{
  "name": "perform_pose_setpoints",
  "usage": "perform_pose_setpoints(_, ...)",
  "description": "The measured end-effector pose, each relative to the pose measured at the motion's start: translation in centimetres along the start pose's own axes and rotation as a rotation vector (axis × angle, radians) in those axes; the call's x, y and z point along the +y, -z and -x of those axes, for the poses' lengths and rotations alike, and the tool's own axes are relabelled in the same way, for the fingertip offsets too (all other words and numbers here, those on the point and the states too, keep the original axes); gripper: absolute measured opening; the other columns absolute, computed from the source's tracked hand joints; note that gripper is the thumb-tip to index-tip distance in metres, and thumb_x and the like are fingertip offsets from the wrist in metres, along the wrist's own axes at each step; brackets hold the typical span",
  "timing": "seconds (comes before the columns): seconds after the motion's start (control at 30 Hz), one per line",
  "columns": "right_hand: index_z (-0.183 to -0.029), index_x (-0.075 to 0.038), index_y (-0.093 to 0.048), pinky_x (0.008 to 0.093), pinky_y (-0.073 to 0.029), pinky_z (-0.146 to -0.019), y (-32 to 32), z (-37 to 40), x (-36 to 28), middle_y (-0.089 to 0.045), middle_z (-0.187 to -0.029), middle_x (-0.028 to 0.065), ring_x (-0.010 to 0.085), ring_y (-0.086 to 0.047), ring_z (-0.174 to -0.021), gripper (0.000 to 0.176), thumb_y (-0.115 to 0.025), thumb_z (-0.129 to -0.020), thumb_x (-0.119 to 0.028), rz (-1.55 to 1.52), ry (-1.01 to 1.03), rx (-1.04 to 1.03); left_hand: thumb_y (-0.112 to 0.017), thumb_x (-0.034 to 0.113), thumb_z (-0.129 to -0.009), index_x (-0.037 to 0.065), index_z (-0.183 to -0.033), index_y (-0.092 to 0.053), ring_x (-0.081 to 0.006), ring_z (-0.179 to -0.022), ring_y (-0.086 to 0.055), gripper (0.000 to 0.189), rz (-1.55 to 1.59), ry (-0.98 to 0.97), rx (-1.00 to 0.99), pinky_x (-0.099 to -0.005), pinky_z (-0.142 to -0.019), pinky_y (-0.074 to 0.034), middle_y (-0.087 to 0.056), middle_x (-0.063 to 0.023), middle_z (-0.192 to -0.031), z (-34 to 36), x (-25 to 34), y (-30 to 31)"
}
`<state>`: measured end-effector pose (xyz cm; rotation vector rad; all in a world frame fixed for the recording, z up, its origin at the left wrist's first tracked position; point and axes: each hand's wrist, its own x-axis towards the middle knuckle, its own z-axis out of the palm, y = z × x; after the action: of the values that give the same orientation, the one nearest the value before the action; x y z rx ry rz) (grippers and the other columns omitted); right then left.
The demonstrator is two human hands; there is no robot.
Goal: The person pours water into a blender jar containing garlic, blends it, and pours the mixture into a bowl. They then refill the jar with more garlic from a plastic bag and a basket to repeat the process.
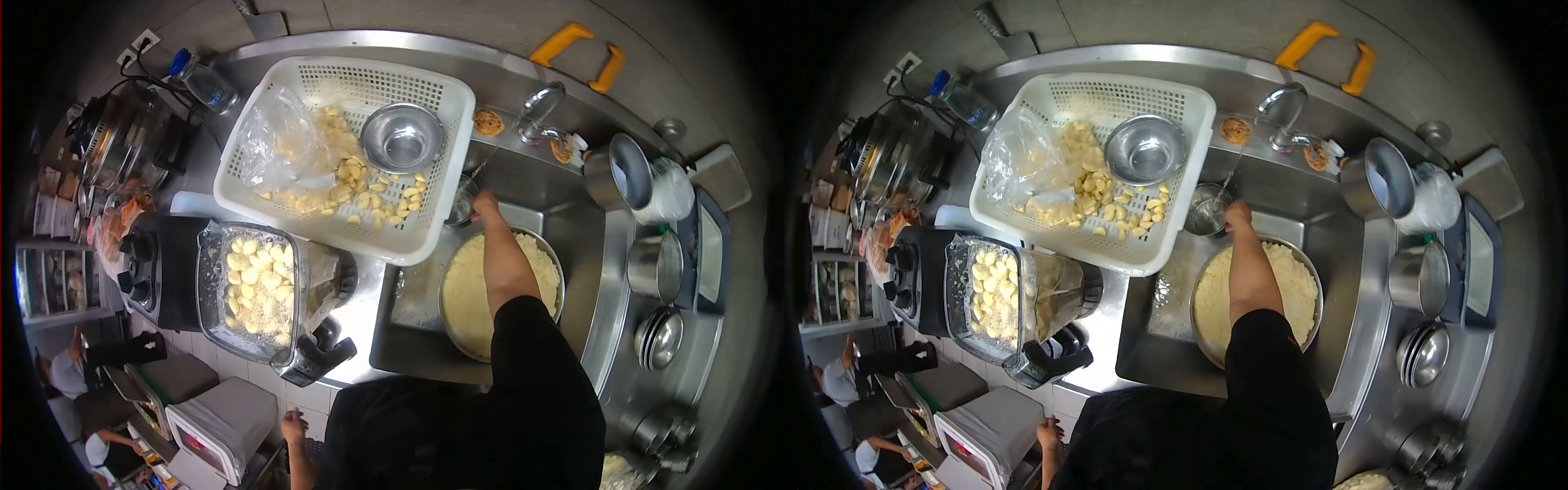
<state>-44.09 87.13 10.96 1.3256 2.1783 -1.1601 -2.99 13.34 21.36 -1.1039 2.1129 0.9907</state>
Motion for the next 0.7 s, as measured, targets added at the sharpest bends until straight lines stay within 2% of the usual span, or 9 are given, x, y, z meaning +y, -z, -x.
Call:
perform_pose_setpoints(0.07,-0.097,0.008,-0.066,0.041,-0.058,-0.051,-0.8,-1.8,1.0,-0.069,-0.091,0.0233,0.0353,-0.071,-0.067,0.018,-0.055,-0.086,0.0,-0.106,-0.016,-0.117,-0.052,0.034,-0.098,0.0,-0.08,-0.062,-0.0146,-0.044,-0.052,0.04,-0.028,-0.187,0.375,-0.0311,-0.044,-0.041,-0.057,-0.0073,-0.055,-0.7,-1.0,0.9)
perform_pose_setpoints(0.2,-0.094,0.004,-0.069,0.0423,-0.058,-0.055,-2.0,-3.5,2.1,-0.07,-0.093,0.0211,0.0372,-0.071,-0.072,0.018,-0.057,-0.084,-0.004,-0.111,-0.093,0.032,-0.051,0.035,-0.1,0.002,-0.076,-0.059,-0.0094,-0.041,-0.043,0.041,0.004,-0.368,0.687,-0.0285,-0.041,-0.033,-0.046,-0.0014,-0.049,0.5,5.0,3.5)
perform_pose_setpoints(0.27,-0.097,0.001,-0.069,0.0419,-0.057,-0.062,-1.7,-6.9,3.9,-0.07,-0.095,0.0205,0.0371,-0.07,-0.078,0.02,-0.058,-0.083,-0.008,0.049,-0.034,0.016,-0.05,0.039,-0.1,0.002,-0.076,-0.057,-0.0077,-0.044,-0.04,0.045,0.15,-0.364,0.677,-0.0266,-0.042,-0.032,-0.042,0.0003,-0.05,1.8,10.1,4.9)
perform_pose_setpoints(0.33,-0.1,-0.001,-0.069,0.0415,-0.056,-0.07,-1.0,-7.3,4.3,-0.07,-0.097,0.02,0.0371,-0.07,-0.084,0.022,-0.059,-0.082,-0.011,0.204,0.032,0.006,-0.047,0.039,-0.102,0.005,-0.076,-0.056,-0.0052,-0.044,-0.037,0.043,0.357,-0.518,0.672,-0.0231,-0.042,-0.028,-0.039,0.0029,-0.051,2.2,14.4,6.0)
perform_pose_setpoints(0.4,-0.105,-0.006,-0.066,0.0384,-0.052,-0.082,1.0,-5.1,3.8,-0.069,-0.102,0.0189,0.0356,-0.066,-0.099,0.027,-0.059,-0.079,-0.013,0.003,0.116,0.365,-0.046,0.037,-0.102,0.005,-0.077,-0.056,-0.0048,-0.045,-0.036,0.042,0.402,-0.635,0.692,-0.0225,-0.042,-0.027,-0.039,0.0035,-0.052,4.0,20.3,6.7)
perform_pose_setpoints(0.5,-0.106,-0.007,-0.063,0.0364,-0.05,-0.084,5.2,-3.5,3.5,-0.069,-0.102,0.0162,0.0311,-0.065,-0.1,0.028,-0.059,-0.079,-0.012,-0.16,0.201,0.381,-0.046,0.037,-0.103,0.004,-0.078,-0.056,-0.0064,-0.048,-0.041,0.043,0.507,-0.81,0.618,-0.0223,-0.044,-0.031,-0.045,0.0003,-0.059,4.9,26.5,7.6)
perform_pose_setpoints(0.57,-0.103,-0.009,-0.065,0.0355,-0.052,-0.078,8.2,1.8,2.3,-0.07,-0.095,0.0078,0.0214,-0.066,-0.083,0.022,-0.065,-0.082,-0.017,-0.199,0.431,0.538,-0.044,0.035,-0.104,0.001,-0.081,-0.057,-0.0081,-0.054,-0.045,0.043,0.561,-0.947,0.537,-0.0227,-0.05,-0.034,-0.05,-0.0021,-0.064,6.1,30.5,7.6)
perform_pose_setpoints(0.63,-0.105,-0.009,-0.065,0.0308,-0.05,-0.076,10.7,10.0,0.2,-0.069,-0.091,0.0063,0.0174,-0.065,-0.085,0.019,-0.063,-0.087,-0.015,-0.274,0.628,0.638,-0.042,0.035,-0.104,-0.001,-0.085,-0.061,-0.0104,-0.061,-0.05,0.045,0.606,-1.056,0.407,-0.0249,-0.058,-0.04,-0.055,-0.0039,-0.07,7.2,34.2,7.8)
perform_pose_setpoints(0.7,-0.105,-0.008,-0.063,0.0242,-0.048,-0.072,11.6,18.9,-1.5,-0.068,-0.094,0.0044,0.0104,-0.062,-0.085,0.016,-0.061,-0.094,-0.019,-0.646,0.731,0.414,-0.038,0.037,-0.105,-0.002,-0.092,-0.065,-0.012,-0.068,-0.054,0.049,0.598,-1.145,0.247,-0.0275,-0.067,-0.045,-0.06,-0.0049,-0.076,8.3,38.0,8.6)
